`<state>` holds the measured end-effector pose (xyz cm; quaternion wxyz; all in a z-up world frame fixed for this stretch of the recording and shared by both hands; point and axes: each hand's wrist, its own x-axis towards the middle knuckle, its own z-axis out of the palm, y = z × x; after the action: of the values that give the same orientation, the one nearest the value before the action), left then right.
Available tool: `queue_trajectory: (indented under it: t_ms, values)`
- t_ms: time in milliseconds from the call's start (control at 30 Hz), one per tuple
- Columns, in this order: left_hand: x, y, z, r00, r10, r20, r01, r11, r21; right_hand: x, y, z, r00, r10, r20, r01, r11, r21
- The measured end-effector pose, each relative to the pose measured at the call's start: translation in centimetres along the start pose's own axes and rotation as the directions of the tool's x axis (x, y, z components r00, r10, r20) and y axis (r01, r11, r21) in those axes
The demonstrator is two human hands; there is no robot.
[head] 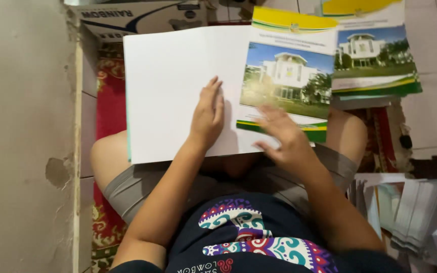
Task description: The person sits on the floor and repeatedly inserts printed cover sheets into a book. They pick a cover from a stack, place it inside the open book, smooth the pages, and repeat the process with additional covers.
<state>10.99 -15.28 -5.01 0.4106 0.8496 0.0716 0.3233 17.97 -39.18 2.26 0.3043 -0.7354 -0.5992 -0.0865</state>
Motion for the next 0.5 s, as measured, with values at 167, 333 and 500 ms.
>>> queue_trajectory:
  t_ms: [167, 333, 500]
  values:
    - [-0.7, -0.6, 1.5, 0.990, 0.084, 0.112, -0.115, 0.945, 0.306, -6.3, 5.2, -2.3, 0.703, 0.582, -0.409, -0.684, 0.710, -0.166]
    - [-0.3, -1.3, 2.1, 0.997, 0.050, 0.063, -0.067, 0.952, 0.300, -7.6, 9.9, -3.0, 0.393, 0.917, -0.068, -0.915, 0.398, 0.070]
    - [0.9, -1.5, 0.5, 0.987, -0.085, 0.139, 0.072, 0.993, 0.096, -9.5, 11.9, -0.9, 0.474, 0.875, -0.098, -0.865, 0.484, 0.136]
